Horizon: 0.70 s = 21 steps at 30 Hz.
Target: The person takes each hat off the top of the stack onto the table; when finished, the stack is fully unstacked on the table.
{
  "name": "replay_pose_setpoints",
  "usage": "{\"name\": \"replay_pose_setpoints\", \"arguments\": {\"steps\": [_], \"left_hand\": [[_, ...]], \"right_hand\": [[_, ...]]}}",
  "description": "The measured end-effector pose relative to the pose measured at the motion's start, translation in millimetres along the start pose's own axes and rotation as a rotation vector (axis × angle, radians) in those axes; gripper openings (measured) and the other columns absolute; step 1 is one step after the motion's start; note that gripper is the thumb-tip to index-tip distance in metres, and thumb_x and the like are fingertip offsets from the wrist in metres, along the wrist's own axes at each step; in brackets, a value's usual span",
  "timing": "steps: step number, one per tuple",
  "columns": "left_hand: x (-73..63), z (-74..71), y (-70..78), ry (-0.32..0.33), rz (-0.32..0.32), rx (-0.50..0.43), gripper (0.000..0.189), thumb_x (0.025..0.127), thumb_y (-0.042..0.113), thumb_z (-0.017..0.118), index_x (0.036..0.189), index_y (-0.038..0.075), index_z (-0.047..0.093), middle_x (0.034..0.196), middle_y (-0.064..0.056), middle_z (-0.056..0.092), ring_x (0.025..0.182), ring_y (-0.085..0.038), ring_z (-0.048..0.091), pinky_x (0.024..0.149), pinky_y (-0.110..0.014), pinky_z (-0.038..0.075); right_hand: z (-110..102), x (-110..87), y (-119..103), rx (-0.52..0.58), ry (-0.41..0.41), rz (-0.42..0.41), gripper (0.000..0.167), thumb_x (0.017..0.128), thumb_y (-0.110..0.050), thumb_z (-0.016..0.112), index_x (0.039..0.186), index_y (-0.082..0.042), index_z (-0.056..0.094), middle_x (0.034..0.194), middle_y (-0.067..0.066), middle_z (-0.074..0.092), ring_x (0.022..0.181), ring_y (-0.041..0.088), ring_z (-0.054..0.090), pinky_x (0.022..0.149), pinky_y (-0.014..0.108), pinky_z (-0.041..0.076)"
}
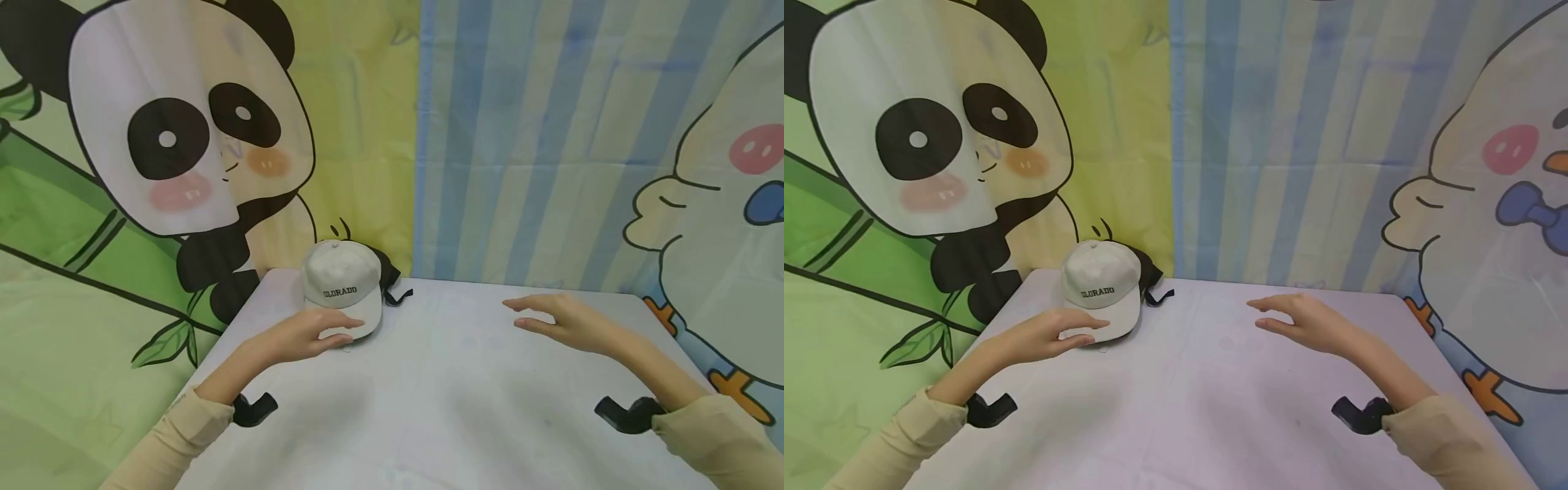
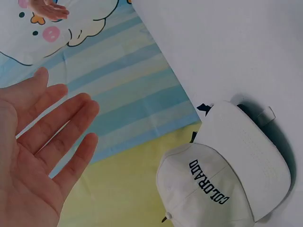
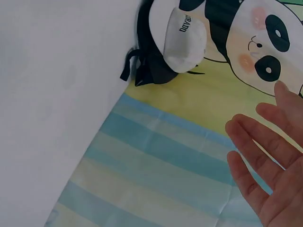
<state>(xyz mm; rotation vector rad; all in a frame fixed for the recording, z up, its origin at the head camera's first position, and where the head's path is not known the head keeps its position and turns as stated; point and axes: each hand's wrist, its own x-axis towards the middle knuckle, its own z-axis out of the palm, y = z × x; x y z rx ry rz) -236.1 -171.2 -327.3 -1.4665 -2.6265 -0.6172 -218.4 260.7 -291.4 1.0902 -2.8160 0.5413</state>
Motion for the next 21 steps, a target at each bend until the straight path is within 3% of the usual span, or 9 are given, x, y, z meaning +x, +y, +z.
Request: {"name": "replay_pose_setpoints", "arguments": {"steps": [4,7,12,21], "left_hand": [[-5.1,-0.4,-11.1,0.024,-0.033,-0.163,0.025,0.088,0.022,0.054,0.108,0.010,0.062,0.103,0.004,0.062,0.093,-0.006,0.057,0.076,-0.024,0.050],[-11.1,-0.4,-20.6,0.034,-0.084,-0.252,0.025,0.088,0.023,0.055,0.106,0.010,0.063,0.099,0.003,0.063,0.089,-0.006,0.058,0.073,-0.025,0.051],[-23.2,0.6,-37.2,0.042,-0.199,-0.353,0.025,0.087,0.024,0.056,0.106,0.009,0.063,0.097,0.002,0.064,0.088,-0.008,0.059,0.073,-0.025,0.051],[-45.4,8.0,-66.3,0.061,-0.297,-0.400,0.026,0.088,0.023,0.055,0.105,0.005,0.063,0.093,0.001,0.065,0.085,-0.015,0.061,0.074,-0.025,0.051]], "right_hand": [[-0.1,15.6,9.0,0.105,0.054,-0.107,0.030,0.086,-0.015,0.058,0.114,-0.004,0.057,0.108,0.005,0.061,0.093,0.019,0.059,0.074,0.036,0.052],[0.1,28.4,14.4,0.163,0.058,-0.137,0.028,0.085,-0.010,0.058,0.112,-0.001,0.058,0.103,0.007,0.063,0.090,0.016,0.060,0.075,0.033,0.051],[0.7,50.5,18.5,0.234,-0.004,-0.061,0.031,0.089,-0.018,0.054,0.116,-0.003,0.056,0.107,0.007,0.061,0.093,0.016,0.059,0.078,0.031,0.050],[9.4,98.7,24.8,0.296,-0.034,-0.031,0.033,0.089,-0.019,0.053,0.118,-0.001,0.054,0.110,0.012,0.059,0.099,0.025,0.056,0.079,0.040,0.049]]}}
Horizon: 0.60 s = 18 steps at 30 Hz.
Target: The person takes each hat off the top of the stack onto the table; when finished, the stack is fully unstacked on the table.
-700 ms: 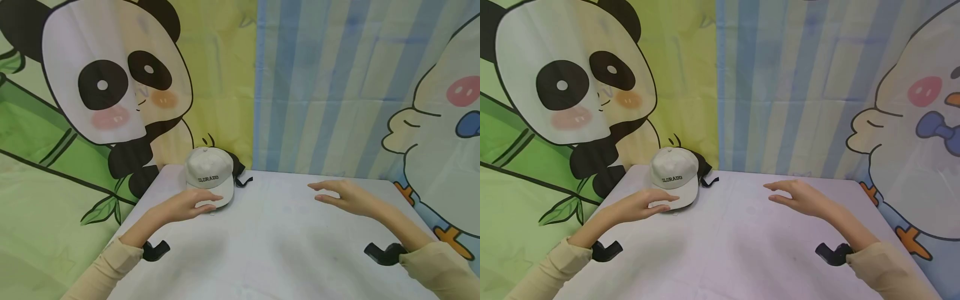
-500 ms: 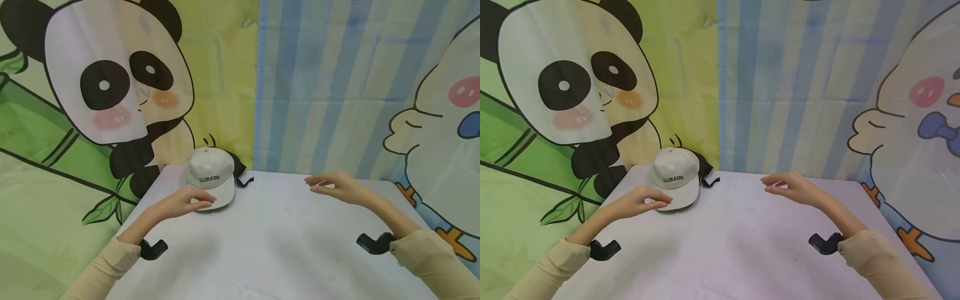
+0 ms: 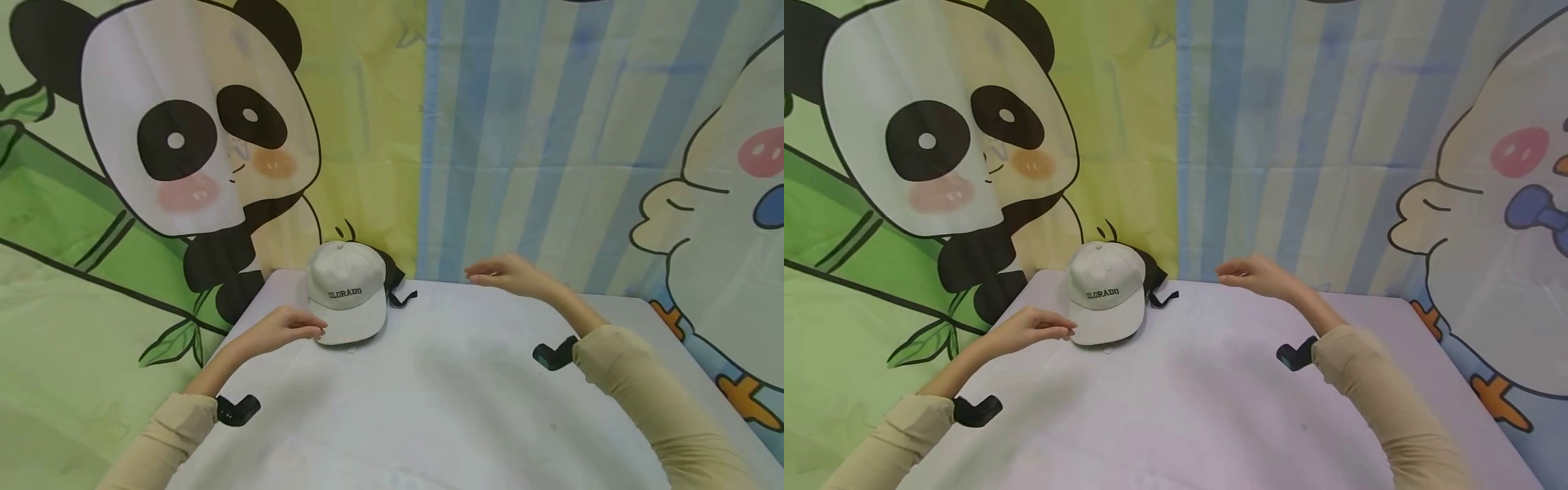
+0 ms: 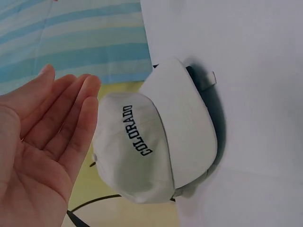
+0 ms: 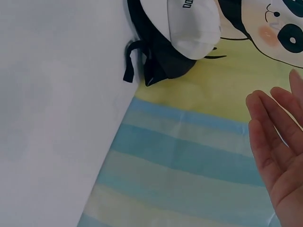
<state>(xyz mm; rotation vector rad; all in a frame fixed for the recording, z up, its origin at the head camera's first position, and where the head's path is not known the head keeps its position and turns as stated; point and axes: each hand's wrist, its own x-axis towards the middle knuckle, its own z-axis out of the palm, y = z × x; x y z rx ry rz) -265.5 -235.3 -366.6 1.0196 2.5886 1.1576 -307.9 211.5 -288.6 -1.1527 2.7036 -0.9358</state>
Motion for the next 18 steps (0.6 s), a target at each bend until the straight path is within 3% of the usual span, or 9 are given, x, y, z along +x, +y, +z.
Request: {"name": "replay_pose_setpoints", "arguments": {"steps": [6,9,13,18], "left_hand": [[-6.1,0.8,-20.3,0.025,-0.005,-0.050,0.026,0.090,0.019,0.052,0.106,0.002,0.062,0.091,-0.003,0.066,0.082,-0.022,0.061,0.071,-0.033,0.052],[-6.8,3.2,-33.0,0.032,-0.037,-0.100,0.027,0.090,0.019,0.051,0.107,0.000,0.061,0.092,-0.008,0.065,0.082,-0.020,0.062,0.071,-0.032,0.052],[-6.3,7.8,-46.9,0.034,-0.138,-0.186,0.035,0.089,0.022,0.053,0.109,-0.006,0.057,0.095,-0.017,0.063,0.085,-0.021,0.061,0.074,-0.028,0.051],[-5.7,14.1,-60.4,0.043,-0.181,-0.246,0.040,0.090,0.020,0.052,0.111,-0.014,0.052,0.097,-0.026,0.059,0.086,-0.024,0.061,0.075,-0.029,0.051]], "right_hand": [[6.7,28.1,9.2,0.025,-0.010,0.048,0.037,0.090,-0.027,0.051,0.119,-0.005,0.054,0.114,0.011,0.057,0.102,0.026,0.053,0.083,0.043,0.046],[12.4,42.8,11.7,0.028,-0.022,0.055,0.037,0.090,-0.028,0.051,0.119,-0.007,0.055,0.116,0.011,0.056,0.104,0.025,0.052,0.084,0.042,0.046],[23.6,64.4,18.6,0.051,-0.048,0.045,0.035,0.090,-0.026,0.050,0.120,-0.007,0.054,0.117,0.012,0.055,0.103,0.022,0.053,0.085,0.040,0.045],[39.2,87.7,26.2,0.077,-0.045,0.044,0.034,0.090,-0.024,0.052,0.118,-0.006,0.055,0.112,0.009,0.058,0.098,0.018,0.056,0.085,0.037,0.046]]}}
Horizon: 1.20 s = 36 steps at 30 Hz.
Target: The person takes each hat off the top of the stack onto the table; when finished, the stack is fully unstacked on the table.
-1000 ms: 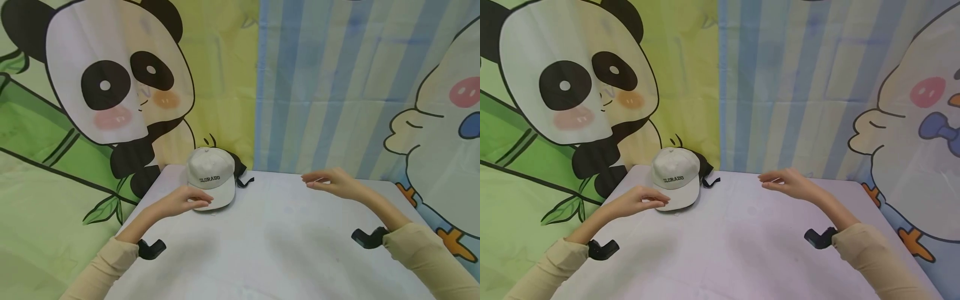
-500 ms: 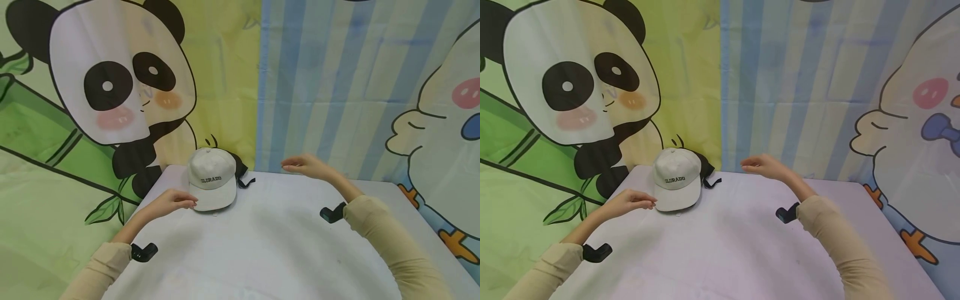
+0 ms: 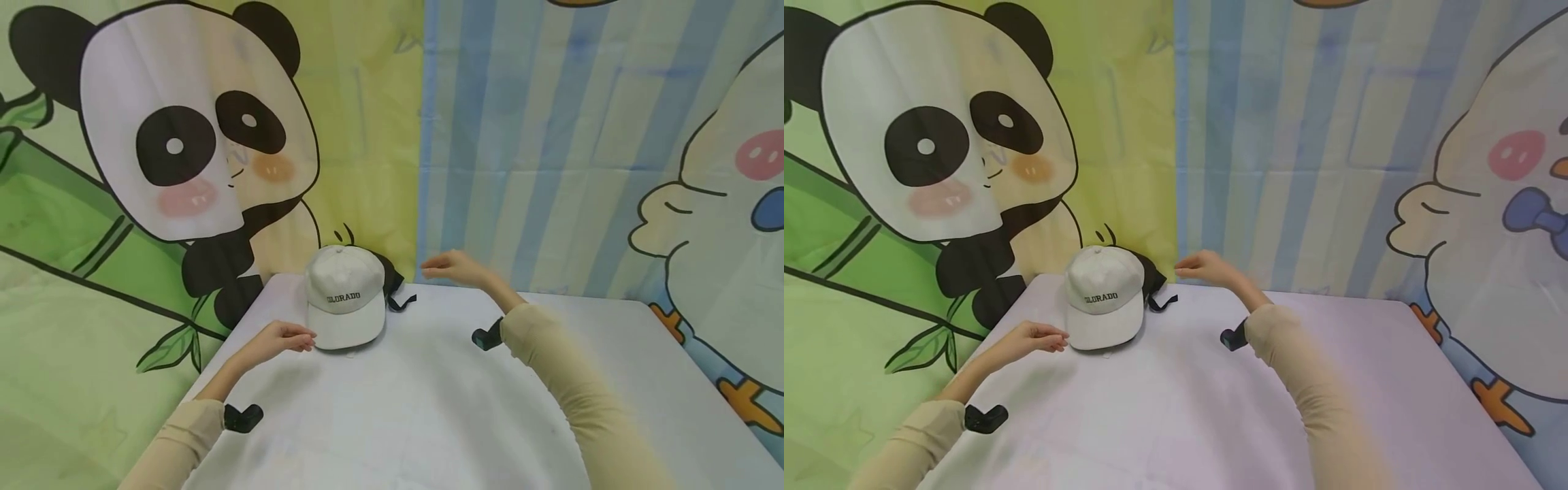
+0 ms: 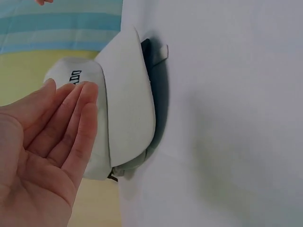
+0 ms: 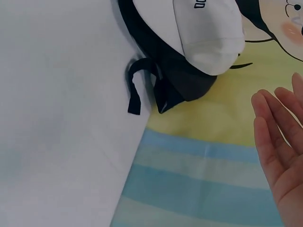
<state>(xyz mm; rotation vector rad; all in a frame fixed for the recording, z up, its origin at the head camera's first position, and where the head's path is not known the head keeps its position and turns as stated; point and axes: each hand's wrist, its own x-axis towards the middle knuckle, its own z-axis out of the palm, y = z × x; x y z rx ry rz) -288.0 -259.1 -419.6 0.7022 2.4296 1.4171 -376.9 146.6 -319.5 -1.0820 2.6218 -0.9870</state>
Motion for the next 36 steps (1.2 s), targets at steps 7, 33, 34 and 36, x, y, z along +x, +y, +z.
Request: {"name": "replay_pose_setpoints", "arguments": {"steps": [7,33,34,36], "left_hand": [[-1.6,1.2,-17.8,0.046,-0.098,-0.067,0.039,0.089,0.020,0.053,0.110,-0.013,0.053,0.099,-0.026,0.059,0.086,-0.022,0.061,0.076,-0.030,0.051],[26.5,22.6,-45.6,0.329,-0.484,-0.519,0.027,0.087,-0.001,0.050,0.104,-0.021,0.051,0.079,-0.018,0.064,0.073,-0.020,0.064,0.071,-0.028,0.053],[28.0,23.6,-45.2,0.345,-0.491,-0.534,0.026,0.086,-0.002,0.050,0.103,-0.021,0.051,0.078,-0.018,0.064,0.072,-0.020,0.064,0.071,-0.028,0.053],[30.4,25.4,-45.4,0.358,-0.491,-0.546,0.024,0.086,-0.005,0.049,0.102,-0.023,0.050,0.076,-0.017,0.064,0.070,-0.020,0.064,0.070,-0.028,0.053]], "right_hand": [[23.0,29.7,6.5,0.034,0.003,0.001,0.032,0.090,-0.018,0.051,0.117,0.000,0.055,0.103,0.012,0.062,0.095,0.023,0.057,0.082,0.035,0.048],[74.4,97.3,18.4,0.131,0.065,0.117,0.034,0.090,-0.018,0.052,0.119,-0.001,0.053,0.112,0.014,0.056,0.096,0.031,0.055,0.076,0.030,0.050],[76.5,99.1,18.5,0.130,0.063,0.121,0.034,0.090,-0.019,0.052,0.119,-0.002,0.053,0.111,0.013,0.057,0.096,0.031,0.055,0.076,0.030,0.050],[80.4,103.1,18.8,0.135,0.065,0.138,0.035,0.089,-0.020,0.053,0.120,-0.002,0.052,0.111,0.013,0.057,0.095,0.032,0.056,0.076,0.030,0.050]]}}
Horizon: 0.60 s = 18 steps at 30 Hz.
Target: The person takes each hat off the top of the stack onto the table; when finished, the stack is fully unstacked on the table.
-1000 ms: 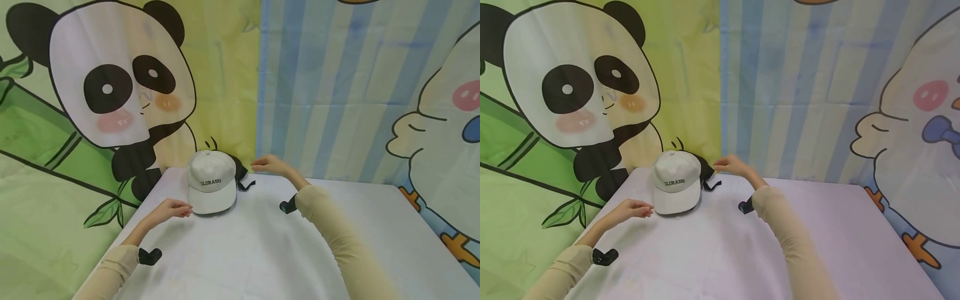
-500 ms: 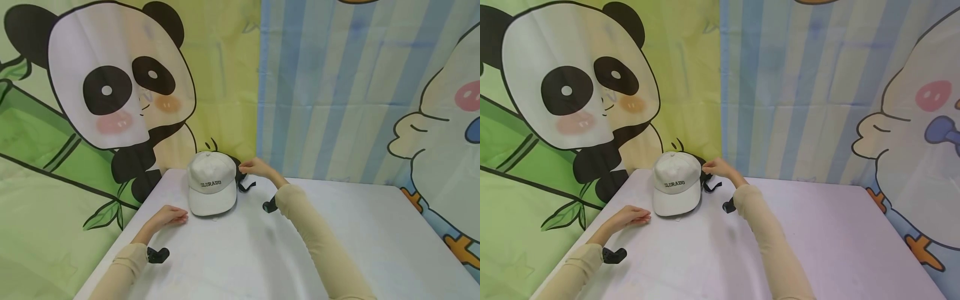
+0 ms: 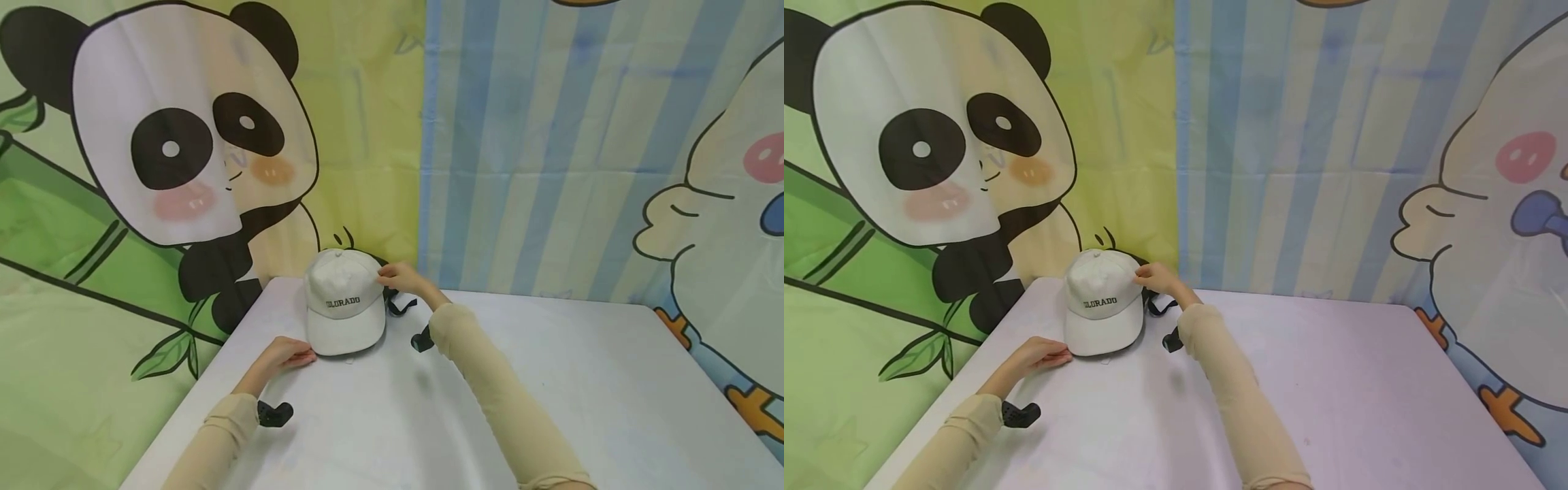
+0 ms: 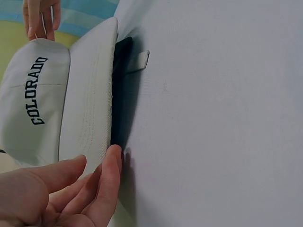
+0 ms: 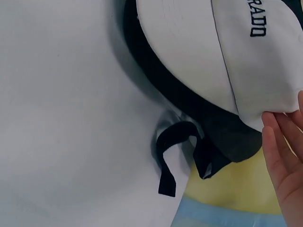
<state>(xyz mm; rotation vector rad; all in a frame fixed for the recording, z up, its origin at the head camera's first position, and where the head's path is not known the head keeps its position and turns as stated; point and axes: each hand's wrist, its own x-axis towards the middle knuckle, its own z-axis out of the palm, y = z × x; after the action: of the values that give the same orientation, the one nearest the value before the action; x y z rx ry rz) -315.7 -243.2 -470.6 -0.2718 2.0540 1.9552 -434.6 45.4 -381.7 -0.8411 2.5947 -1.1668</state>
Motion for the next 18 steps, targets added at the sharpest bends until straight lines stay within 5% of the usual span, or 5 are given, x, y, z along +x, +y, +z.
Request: {"name": "replay_pose_setpoints", "arguments": {"steps": [3,12,18], "left_hand": [[1.4,1.4,-1.6,0.021,0.001,-0.025,0.022,0.085,-0.007,0.049,0.100,-0.023,0.051,0.073,-0.017,0.063,0.068,-0.020,0.064,0.069,-0.028,0.053],[4.0,4.4,-8.3,0.092,-0.020,-0.027,0.020,0.083,-0.006,0.054,0.098,-0.019,0.053,0.068,-0.010,0.062,0.063,-0.014,0.062,0.065,-0.024,0.053],[2.8,3.7,-5.7,0.117,-0.025,-0.078,0.022,0.084,-0.006,0.053,0.103,-0.017,0.049,0.070,-0.008,0.061,0.066,-0.014,0.062,0.069,-0.026,0.053]], "right_hand": [[4.6,6.7,6.9,-0.005,0.019,-0.039,0.039,0.088,-0.029,0.054,0.118,-0.004,0.055,0.106,0.009,0.060,0.089,0.026,0.059,0.073,0.029,0.051],[14.2,3.7,0.0,-0.107,0.129,-0.034,0.028,0.088,-0.023,0.055,0.108,-0.003,0.060,0.091,0.006,0.063,0.078,0.016,0.059,0.067,0.026,0.050],[15.8,6.5,0.9,-0.070,0.196,-0.066,0.022,0.088,-0.023,0.055,0.099,-0.005,0.063,0.084,0.004,0.063,0.075,0.015,0.058,0.065,0.025,0.050]]}}
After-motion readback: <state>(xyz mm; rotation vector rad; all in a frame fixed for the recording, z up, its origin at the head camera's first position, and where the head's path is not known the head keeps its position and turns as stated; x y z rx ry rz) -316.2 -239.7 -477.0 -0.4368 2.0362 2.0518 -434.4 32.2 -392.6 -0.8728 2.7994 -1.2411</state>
